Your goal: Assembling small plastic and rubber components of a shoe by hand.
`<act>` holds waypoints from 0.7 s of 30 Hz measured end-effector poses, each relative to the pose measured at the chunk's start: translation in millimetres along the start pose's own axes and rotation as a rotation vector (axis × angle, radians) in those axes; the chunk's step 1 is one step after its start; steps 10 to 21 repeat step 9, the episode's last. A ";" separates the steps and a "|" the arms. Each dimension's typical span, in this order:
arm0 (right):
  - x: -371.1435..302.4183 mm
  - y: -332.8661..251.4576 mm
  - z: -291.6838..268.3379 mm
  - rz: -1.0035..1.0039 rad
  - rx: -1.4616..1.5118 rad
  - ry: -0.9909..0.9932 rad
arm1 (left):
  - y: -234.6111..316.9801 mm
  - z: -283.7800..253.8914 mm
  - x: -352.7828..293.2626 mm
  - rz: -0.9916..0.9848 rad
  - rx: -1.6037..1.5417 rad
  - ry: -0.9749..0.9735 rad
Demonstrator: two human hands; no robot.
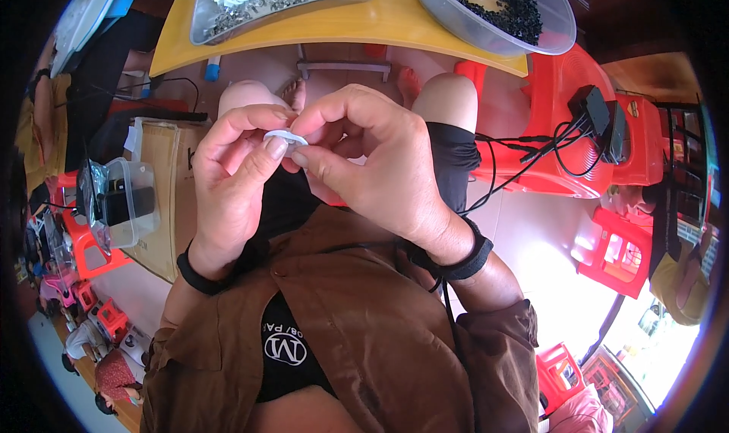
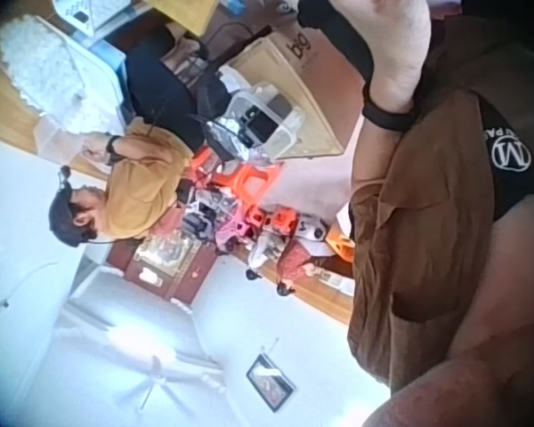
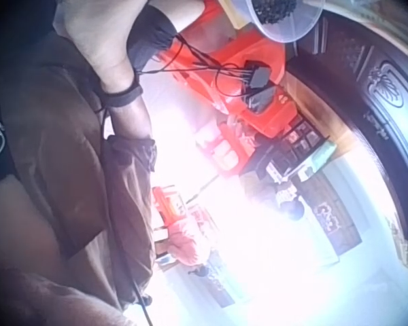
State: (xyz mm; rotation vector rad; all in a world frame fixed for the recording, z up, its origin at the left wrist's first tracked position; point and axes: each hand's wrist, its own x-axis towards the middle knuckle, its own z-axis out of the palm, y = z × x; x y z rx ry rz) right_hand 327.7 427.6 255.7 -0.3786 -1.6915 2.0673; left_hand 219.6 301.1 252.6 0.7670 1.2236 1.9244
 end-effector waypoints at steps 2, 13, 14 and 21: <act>-1.0 3.3 -1.9 -0.057 -0.099 0.001 | 0.5 -1.1 -0.8 -0.062 -0.023 0.006; -5.5 6.3 3.6 -0.039 -0.086 0.022 | -3.5 -8.5 -2.0 -0.163 -0.134 0.006; -5.5 6.3 3.6 -0.039 -0.086 0.022 | -3.5 -8.5 -2.0 -0.163 -0.134 0.006; -5.5 6.3 3.6 -0.039 -0.086 0.022 | -3.5 -8.5 -2.0 -0.163 -0.134 0.006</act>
